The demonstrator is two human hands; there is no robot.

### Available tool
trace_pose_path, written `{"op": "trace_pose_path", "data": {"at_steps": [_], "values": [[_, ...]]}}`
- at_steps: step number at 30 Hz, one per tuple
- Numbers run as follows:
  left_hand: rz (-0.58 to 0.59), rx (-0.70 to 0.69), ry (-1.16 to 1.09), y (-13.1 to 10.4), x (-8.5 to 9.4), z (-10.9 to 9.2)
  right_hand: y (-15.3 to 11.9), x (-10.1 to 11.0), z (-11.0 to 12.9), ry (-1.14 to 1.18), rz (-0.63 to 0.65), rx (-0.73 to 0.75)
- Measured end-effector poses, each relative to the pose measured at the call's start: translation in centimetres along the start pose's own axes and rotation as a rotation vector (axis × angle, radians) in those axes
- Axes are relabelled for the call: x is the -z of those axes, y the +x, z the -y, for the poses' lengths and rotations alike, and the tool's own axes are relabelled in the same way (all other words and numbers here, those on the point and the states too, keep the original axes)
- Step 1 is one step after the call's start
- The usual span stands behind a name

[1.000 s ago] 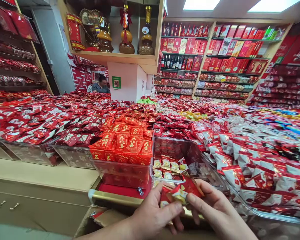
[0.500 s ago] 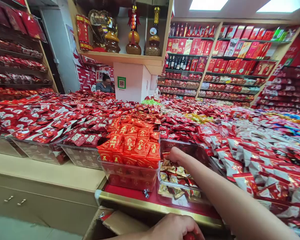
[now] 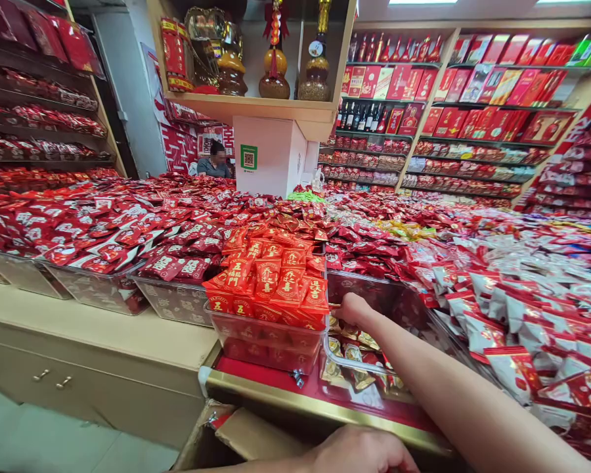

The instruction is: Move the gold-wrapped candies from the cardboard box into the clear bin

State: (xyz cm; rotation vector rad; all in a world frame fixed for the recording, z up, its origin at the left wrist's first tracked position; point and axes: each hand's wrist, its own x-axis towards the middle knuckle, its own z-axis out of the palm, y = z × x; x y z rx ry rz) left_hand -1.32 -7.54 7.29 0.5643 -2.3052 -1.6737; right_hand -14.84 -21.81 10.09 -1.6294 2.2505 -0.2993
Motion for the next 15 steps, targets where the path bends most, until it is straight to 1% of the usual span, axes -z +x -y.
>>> {"op": "trace_pose_path", "data": {"at_steps": [2, 4, 6, 8, 10, 12, 14, 15], "values": [[-0.050, 0.039, -0.044, -0.3, 0.1, -0.7, -0.2, 0.7, 0.2, -0.012, -0.027, 0.034], [-0.096, 0.042, -0.169, -0.6, 0.2, -1.4, -1.1, 2.1, 0.8, -0.007, -0.098, 0.079], [-0.141, 0.034, -0.394, -0.9, 0.4, -2.2, -3.0, 4.1, 1.4, 0.014, -0.188, 0.132], [-0.176, 0.041, -0.628, -1.0, 0.6, -2.9, -6.0, 6.0, 1.4, 0.082, -0.231, 0.230], [-0.172, 0.047, -0.784, -1.1, 0.9, -3.3, -9.8, 7.3, 0.7, 0.196, -0.217, 0.368], [-0.133, 0.043, -0.859, -1.1, 1.0, -3.4, -13.6, 7.5, -0.7, 0.314, -0.151, 0.456], [-0.096, 0.037, -0.885, -1.1, 1.1, -3.4, -16.4, 6.8, -2.3, 0.392, -0.038, 0.454], [-0.080, 0.042, -0.889, -1.1, 1.1, -3.4, -17.4, 6.3, -3.1, 0.414, 0.006, 0.448]]}}
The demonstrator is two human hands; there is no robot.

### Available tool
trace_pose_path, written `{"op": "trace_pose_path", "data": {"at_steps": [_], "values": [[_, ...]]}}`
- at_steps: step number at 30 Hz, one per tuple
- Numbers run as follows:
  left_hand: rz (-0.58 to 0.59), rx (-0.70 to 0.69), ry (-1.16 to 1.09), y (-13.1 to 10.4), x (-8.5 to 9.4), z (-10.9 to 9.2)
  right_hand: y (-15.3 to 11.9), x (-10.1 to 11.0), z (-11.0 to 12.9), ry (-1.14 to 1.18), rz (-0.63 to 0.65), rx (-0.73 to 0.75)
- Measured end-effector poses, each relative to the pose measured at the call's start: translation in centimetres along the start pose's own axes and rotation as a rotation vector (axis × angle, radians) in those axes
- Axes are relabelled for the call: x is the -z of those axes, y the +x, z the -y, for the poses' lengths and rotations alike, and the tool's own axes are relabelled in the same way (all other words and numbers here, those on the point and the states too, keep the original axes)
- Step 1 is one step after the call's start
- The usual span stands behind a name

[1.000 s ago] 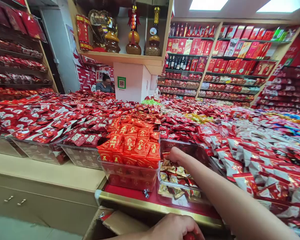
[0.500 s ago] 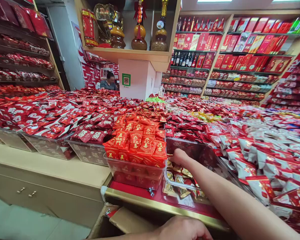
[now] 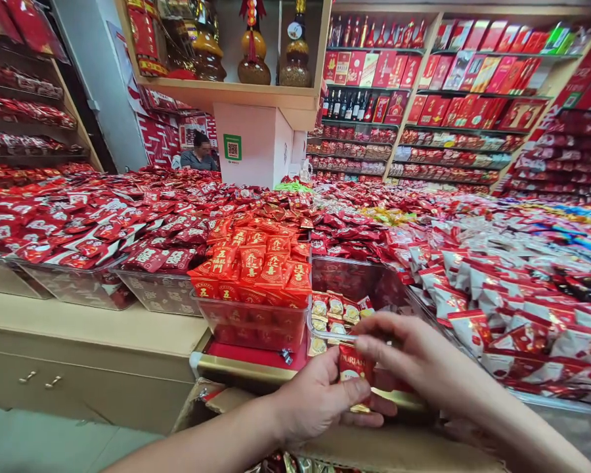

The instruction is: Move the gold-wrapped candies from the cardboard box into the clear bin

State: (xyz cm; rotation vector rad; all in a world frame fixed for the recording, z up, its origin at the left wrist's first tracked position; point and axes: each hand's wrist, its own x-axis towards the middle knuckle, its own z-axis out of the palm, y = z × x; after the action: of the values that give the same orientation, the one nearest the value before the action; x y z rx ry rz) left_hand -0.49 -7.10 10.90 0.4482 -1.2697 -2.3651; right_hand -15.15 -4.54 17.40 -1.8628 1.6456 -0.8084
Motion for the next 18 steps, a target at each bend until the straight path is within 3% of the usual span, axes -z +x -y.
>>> {"op": "trace_pose_path", "data": {"at_steps": [6, 10, 14, 18], "values": [[0.034, 0.088, -0.126, 0.1, 0.4, -0.7, -2.4, -1.7, -2.5, 0.322, -0.032, 0.083], [0.049, 0.058, -0.100, 0.3, 0.5, -0.9, -3.1, -2.0, -3.0, 0.564, -0.057, -0.015], [-0.108, -0.052, -0.045, 0.5, 0.3, -0.2, -3.8, -2.1, -3.0, 0.673, -0.118, -0.207], [-0.211, -0.091, 0.035, 0.6, 0.3, 0.1, -4.0, -3.0, -3.3, 0.733, 0.001, -0.221]]}}
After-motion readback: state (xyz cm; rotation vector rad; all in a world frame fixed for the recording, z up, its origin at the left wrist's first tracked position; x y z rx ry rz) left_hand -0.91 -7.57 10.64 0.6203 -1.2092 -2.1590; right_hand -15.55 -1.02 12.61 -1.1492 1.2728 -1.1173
